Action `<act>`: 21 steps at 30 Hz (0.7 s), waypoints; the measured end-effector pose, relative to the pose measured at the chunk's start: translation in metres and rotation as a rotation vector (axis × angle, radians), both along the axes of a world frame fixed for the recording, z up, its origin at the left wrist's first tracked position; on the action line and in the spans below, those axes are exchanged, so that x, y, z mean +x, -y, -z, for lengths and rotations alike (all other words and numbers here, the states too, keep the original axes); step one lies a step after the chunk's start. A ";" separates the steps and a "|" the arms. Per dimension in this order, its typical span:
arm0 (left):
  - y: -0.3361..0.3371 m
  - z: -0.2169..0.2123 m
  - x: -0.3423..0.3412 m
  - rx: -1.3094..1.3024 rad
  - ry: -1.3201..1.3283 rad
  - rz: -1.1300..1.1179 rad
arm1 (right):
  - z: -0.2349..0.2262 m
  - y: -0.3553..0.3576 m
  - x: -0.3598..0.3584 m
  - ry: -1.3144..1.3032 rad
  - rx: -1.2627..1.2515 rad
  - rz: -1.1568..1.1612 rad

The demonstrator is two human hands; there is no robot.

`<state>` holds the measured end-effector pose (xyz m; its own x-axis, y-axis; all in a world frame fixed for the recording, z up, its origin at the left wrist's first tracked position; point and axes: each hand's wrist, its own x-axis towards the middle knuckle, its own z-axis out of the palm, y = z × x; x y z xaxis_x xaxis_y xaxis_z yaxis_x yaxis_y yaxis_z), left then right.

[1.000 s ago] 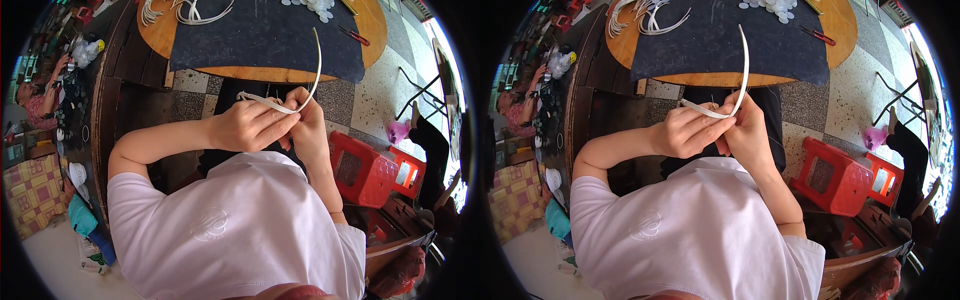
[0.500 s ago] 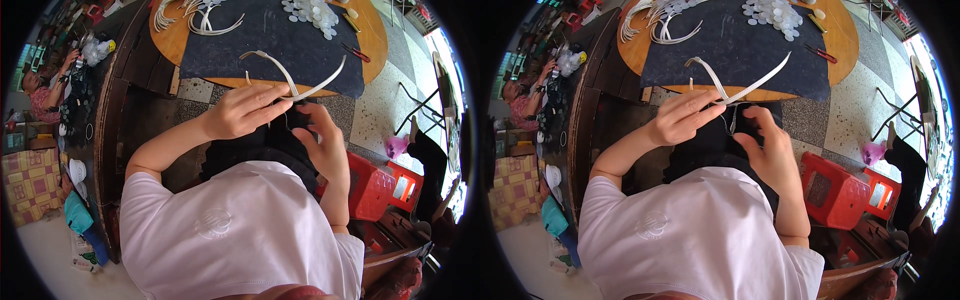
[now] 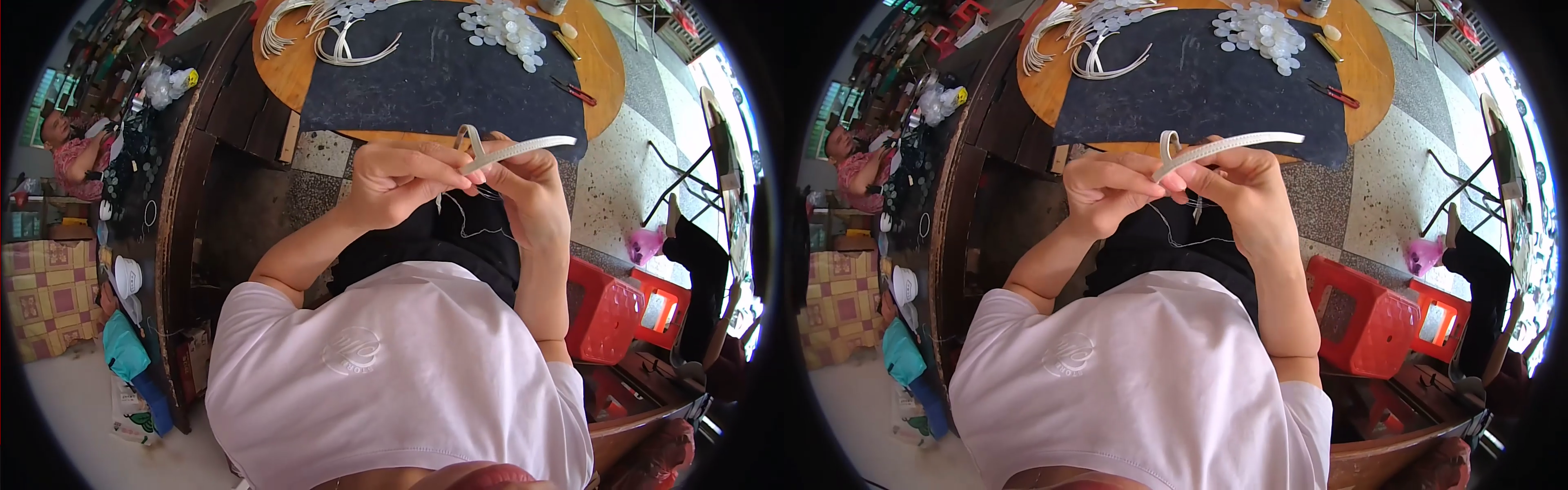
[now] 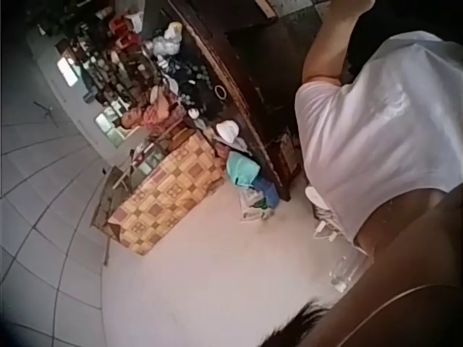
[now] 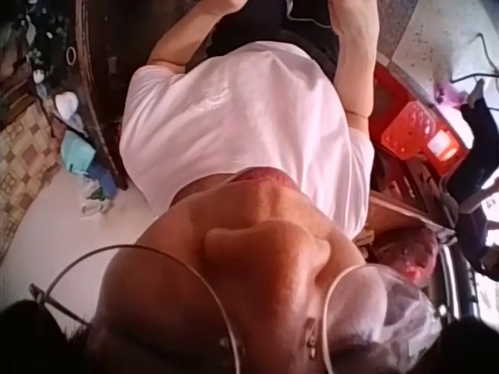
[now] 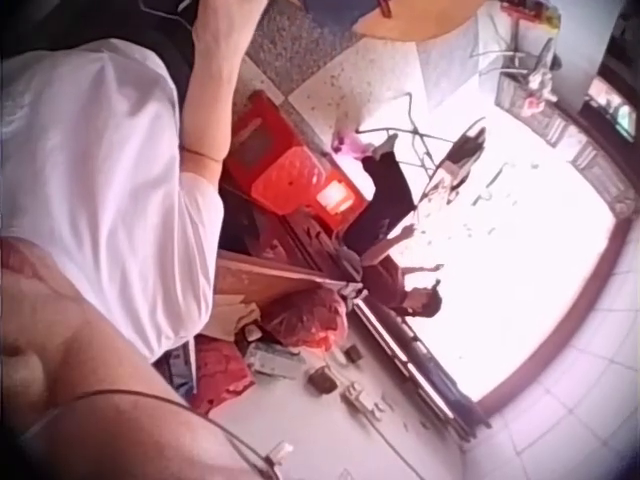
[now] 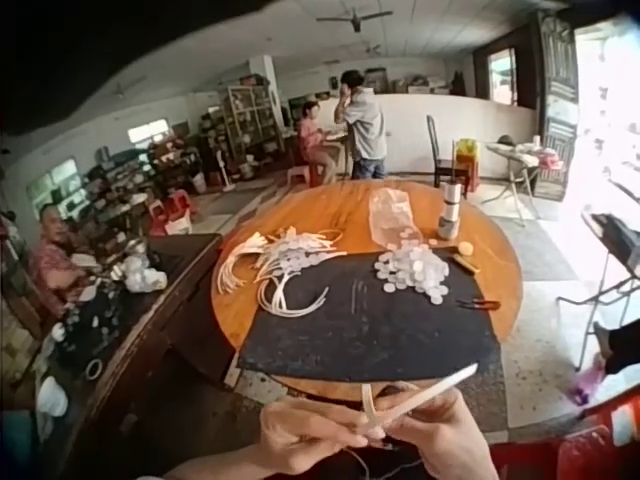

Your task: Assemble decorative floral components onto straps for shoes by hand.

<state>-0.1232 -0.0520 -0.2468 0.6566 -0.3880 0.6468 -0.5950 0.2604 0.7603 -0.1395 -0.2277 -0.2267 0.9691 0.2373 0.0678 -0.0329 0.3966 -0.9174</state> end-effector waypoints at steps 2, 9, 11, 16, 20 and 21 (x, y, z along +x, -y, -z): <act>0.002 0.006 -0.001 -0.153 -0.235 0.122 | -0.001 -0.001 0.001 -0.148 0.117 -0.127; 0.021 0.032 0.002 -0.470 -0.530 0.310 | 0.020 -0.006 0.003 -0.292 0.319 -0.124; 0.022 0.034 0.003 -0.484 -0.550 0.297 | 0.023 -0.006 0.004 -0.296 0.338 -0.113; 0.022 0.034 0.001 -0.503 -0.645 0.271 | 0.026 -0.011 0.006 -0.279 0.327 -0.118; 0.022 0.040 0.002 -0.545 -0.510 0.328 | 0.032 -0.023 0.003 -0.303 0.418 -0.014; 0.023 0.040 0.002 -0.564 -0.506 0.318 | 0.033 -0.026 0.003 -0.319 0.447 0.017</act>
